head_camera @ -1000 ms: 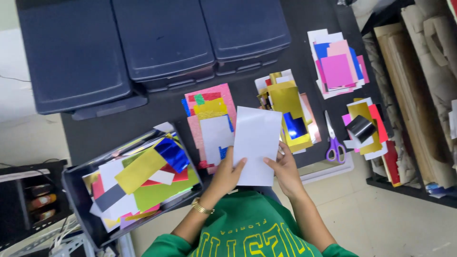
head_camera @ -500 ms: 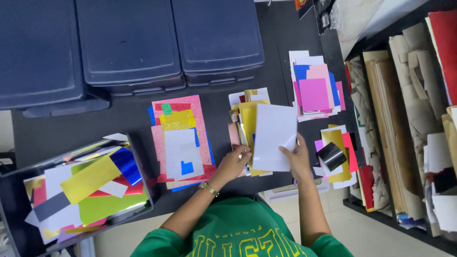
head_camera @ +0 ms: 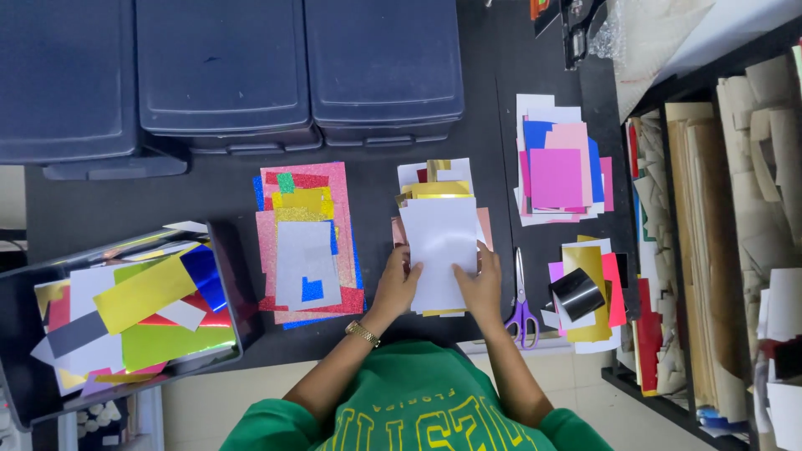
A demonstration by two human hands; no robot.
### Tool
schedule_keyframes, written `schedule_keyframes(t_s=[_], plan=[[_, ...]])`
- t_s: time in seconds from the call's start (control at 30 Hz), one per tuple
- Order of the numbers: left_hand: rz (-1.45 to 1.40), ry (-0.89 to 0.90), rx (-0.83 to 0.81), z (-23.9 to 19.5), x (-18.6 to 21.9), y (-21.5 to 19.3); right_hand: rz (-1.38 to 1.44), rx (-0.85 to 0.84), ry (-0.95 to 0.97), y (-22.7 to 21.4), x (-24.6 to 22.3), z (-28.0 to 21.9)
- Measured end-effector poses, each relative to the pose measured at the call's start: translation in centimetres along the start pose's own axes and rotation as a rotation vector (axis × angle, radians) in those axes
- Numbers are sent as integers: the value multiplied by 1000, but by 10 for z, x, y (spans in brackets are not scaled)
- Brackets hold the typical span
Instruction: Sorting various colored and metallic paper scraps from a tray into organized piles on a workbench, including a brief use of scissors.
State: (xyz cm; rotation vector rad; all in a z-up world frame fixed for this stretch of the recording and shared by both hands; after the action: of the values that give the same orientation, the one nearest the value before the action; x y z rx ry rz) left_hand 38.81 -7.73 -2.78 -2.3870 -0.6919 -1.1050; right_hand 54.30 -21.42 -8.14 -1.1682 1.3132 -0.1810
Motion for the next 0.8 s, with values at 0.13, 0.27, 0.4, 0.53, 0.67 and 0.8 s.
schedule_keyframes(t_s=[0.13,0.27,0.4,0.53,0.67,0.8], plan=[[39,-15,-7,-4,3,1,-58,9,2,-5,-4,-10],[46,26,-1,6,-19,7,-69,69,-123,-4,4,-5],[-32,136,82,27,-67,12,-47,218,-373,-6,-5,-4],[-160,188,176,-14,-51,-27,-41,213,-458,-2,-12,-14],[-140,498,364,-68,-34,-118,-15,184,-455,2,-66,-38],[100,630,854,-116,-61,-270,-2,122,-444,20,-127,-65]])
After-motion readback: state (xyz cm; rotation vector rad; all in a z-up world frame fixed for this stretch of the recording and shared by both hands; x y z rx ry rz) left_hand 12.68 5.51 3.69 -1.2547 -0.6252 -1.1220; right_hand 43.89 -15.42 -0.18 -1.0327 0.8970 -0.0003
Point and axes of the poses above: each hand's wrist, its own z-axis towards the middle knuckle, its own y-axis out of the palm, x = y × z, the point moved 5 cm from there along z, towards the middle knuckle, and after that the axes turned 6 degrees about -z, right-handed, at the moved point
